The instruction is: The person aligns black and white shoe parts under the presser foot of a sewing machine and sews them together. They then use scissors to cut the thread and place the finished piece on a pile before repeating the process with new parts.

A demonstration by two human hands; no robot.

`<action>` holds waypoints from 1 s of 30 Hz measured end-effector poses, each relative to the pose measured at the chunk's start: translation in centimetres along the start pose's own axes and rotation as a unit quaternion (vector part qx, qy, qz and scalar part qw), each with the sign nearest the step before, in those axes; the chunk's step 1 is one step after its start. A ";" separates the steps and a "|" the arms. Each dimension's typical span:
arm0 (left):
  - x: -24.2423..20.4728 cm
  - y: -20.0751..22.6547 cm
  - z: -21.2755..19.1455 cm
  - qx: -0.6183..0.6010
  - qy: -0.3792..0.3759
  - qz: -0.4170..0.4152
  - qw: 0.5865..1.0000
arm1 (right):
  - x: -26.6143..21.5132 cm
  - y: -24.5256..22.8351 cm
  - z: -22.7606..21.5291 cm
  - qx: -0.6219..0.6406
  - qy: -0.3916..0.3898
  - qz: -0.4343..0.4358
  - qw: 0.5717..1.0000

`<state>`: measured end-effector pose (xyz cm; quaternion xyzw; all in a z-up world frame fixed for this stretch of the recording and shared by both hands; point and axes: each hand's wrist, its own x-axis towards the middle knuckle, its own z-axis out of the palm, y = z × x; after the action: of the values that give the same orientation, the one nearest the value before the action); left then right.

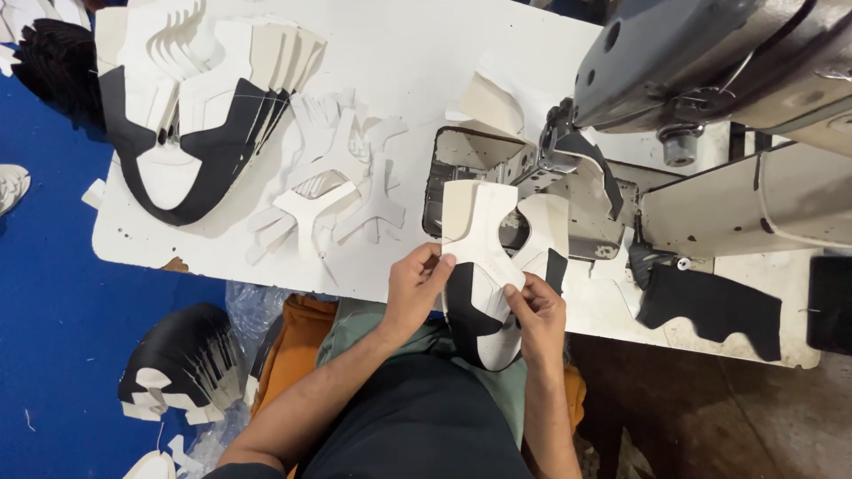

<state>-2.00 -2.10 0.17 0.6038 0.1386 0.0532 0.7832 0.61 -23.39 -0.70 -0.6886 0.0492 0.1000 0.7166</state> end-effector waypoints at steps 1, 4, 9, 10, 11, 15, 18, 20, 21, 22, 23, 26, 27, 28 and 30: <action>0.1 0.0 0.0 0.009 -0.003 -0.006 1.000 | -0.1 -0.1 0.0 -0.009 0.000 0.000 1.000; 0.6 1.1 0.2 0.001 -0.019 -0.005 1.000 | -0.6 -0.2 -0.4 -0.032 -0.002 0.000 0.999; 1.7 2.7 1.1 -0.063 -0.043 -0.006 0.997 | -1.8 -0.9 -0.5 -0.045 -0.014 0.001 0.999; 1.7 2.9 1.2 -0.079 -0.043 -0.011 0.996 | -2.0 -0.8 -0.6 -0.048 -0.019 -0.001 0.999; 1.7 3.0 1.4 -0.095 -0.043 -0.017 0.994 | -2.2 -0.8 -0.6 -0.050 -0.023 -0.003 0.998; 2.0 3.9 1.8 -0.106 -0.034 0.000 0.994 | -2.5 -0.7 -0.5 -0.066 -0.022 -0.015 0.997; 2.1 4.7 1.8 -0.102 -0.016 0.011 0.995 | -2.8 -0.9 -0.3 -0.121 -0.020 -0.009 0.992; 2.0 5.1 1.9 -0.101 -0.010 0.011 0.995 | -2.9 -0.8 -0.3 -0.140 -0.007 -0.005 0.990; 2.1 4.9 1.9 -0.101 -0.010 0.011 0.995 | -2.9 -0.7 -0.4 -0.139 -0.006 -0.005 0.990; 2.1 4.7 1.9 -0.101 -0.006 0.011 0.995 | -2.9 -0.6 -0.4 -0.132 -0.005 -0.009 0.991; 2.1 4.5 1.9 -0.101 -0.002 0.011 0.995 | -2.9 -0.5 -0.5 -0.126 -0.005 -0.013 0.992; 2.4 3.8 1.9 -0.098 0.008 0.000 0.995 | -3.0 -0.4 -0.6 -0.126 -0.006 -0.027 0.992; 2.5 3.7 1.9 -0.098 0.008 -0.001 0.995 | -2.9 -0.3 -0.6 -0.125 -0.006 -0.027 0.992; 2.5 3.6 1.9 -0.102 0.011 -0.007 0.995 | -2.9 -0.1 -0.7 -0.125 -0.005 -0.029 0.992; 2.7 3.4 1.9 -0.105 0.013 -0.013 0.994 | -2.8 0.2 -0.8 -0.125 -0.003 -0.030 0.992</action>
<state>1.37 -2.30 3.49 0.5160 0.1501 0.0647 0.8409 -2.14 -24.42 -0.32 -0.7737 0.0137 0.0855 0.6276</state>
